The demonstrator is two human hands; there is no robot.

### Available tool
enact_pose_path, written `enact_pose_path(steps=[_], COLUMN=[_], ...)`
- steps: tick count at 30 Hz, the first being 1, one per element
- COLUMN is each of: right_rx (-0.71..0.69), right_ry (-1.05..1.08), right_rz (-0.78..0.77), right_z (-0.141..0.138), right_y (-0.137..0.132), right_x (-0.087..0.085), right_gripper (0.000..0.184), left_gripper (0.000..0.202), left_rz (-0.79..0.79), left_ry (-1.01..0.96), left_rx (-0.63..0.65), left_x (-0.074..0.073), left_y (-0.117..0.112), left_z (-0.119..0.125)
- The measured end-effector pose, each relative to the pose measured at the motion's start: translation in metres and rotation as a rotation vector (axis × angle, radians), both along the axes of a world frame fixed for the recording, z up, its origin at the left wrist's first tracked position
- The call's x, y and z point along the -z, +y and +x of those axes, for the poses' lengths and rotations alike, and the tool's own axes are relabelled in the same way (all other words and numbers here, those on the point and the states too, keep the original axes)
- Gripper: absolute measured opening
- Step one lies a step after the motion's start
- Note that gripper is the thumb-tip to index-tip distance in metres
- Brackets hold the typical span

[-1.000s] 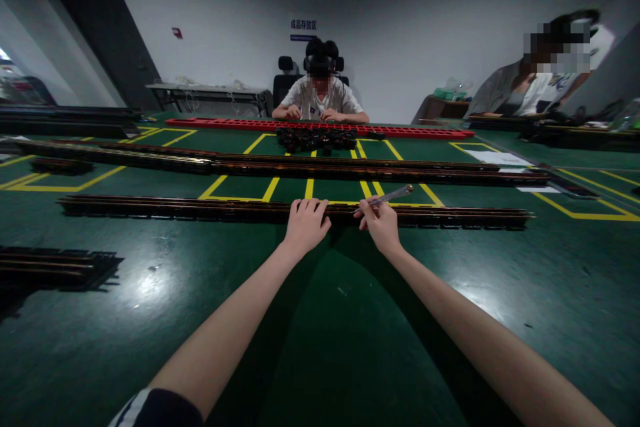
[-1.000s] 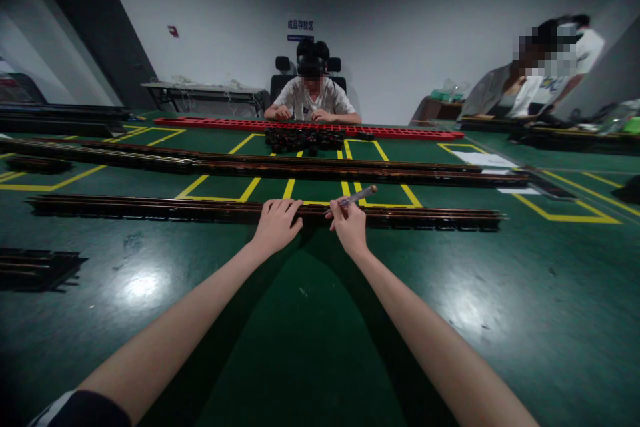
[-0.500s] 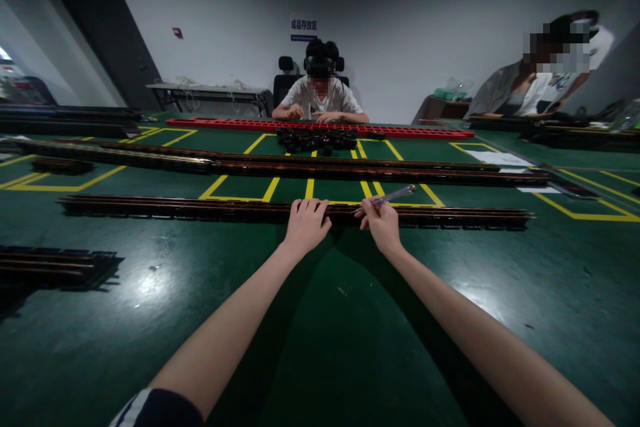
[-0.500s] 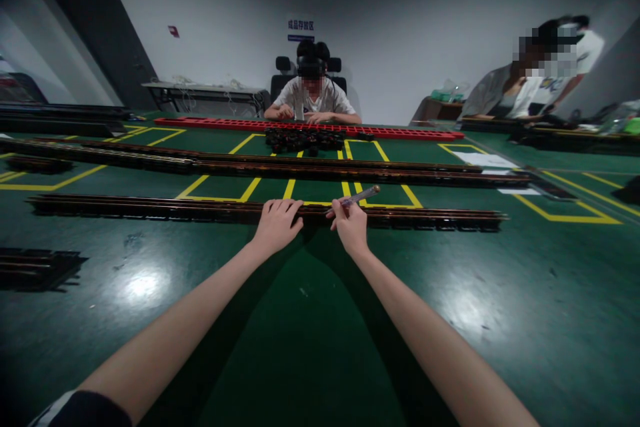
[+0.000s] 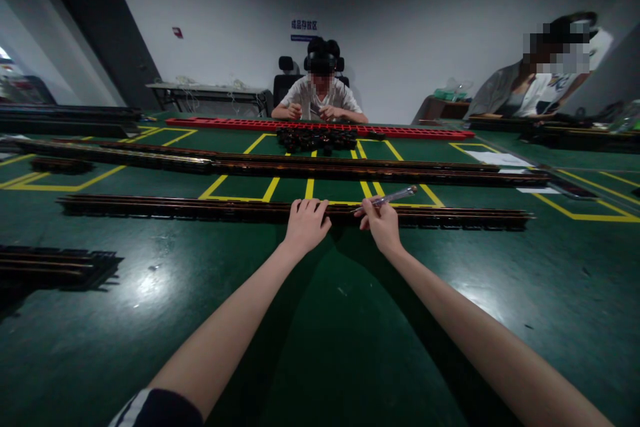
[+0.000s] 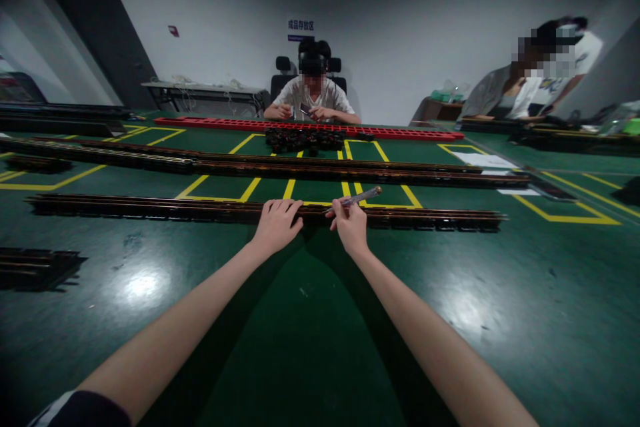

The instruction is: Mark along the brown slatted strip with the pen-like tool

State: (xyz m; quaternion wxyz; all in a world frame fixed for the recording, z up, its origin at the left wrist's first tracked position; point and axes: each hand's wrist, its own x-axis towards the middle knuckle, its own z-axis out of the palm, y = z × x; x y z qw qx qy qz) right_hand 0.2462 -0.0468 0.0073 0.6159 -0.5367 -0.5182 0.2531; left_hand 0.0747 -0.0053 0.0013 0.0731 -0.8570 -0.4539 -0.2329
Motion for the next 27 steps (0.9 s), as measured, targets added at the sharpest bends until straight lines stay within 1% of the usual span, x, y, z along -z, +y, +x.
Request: enact_pose_path(steps=[10,20,27], right_rx=[-0.037,-0.028,-0.037], right_ry=[-0.001,0.017,0.007], right_rz=[0.018,0.035,0.035], right_z=[0.0008,0.0005,0.0007], right_y=[-0.0001,0.0037,0.0044], right_x=[0.0007,0.0046,0.0056], right_gripper=[0.046,0.044,0.041], left_gripper=[0.040,0.038,0.041], left_rz=[-0.022,0.026,0.010], left_ry=[0.010,0.003,0.009], left_rx=[-0.011,-0.031,-0.002], left_x=[-0.0017,0.0053,0.0038], left_y=[-0.0007,0.0005,-0.0010], left_z=[0.0009,0.0039,0.0034])
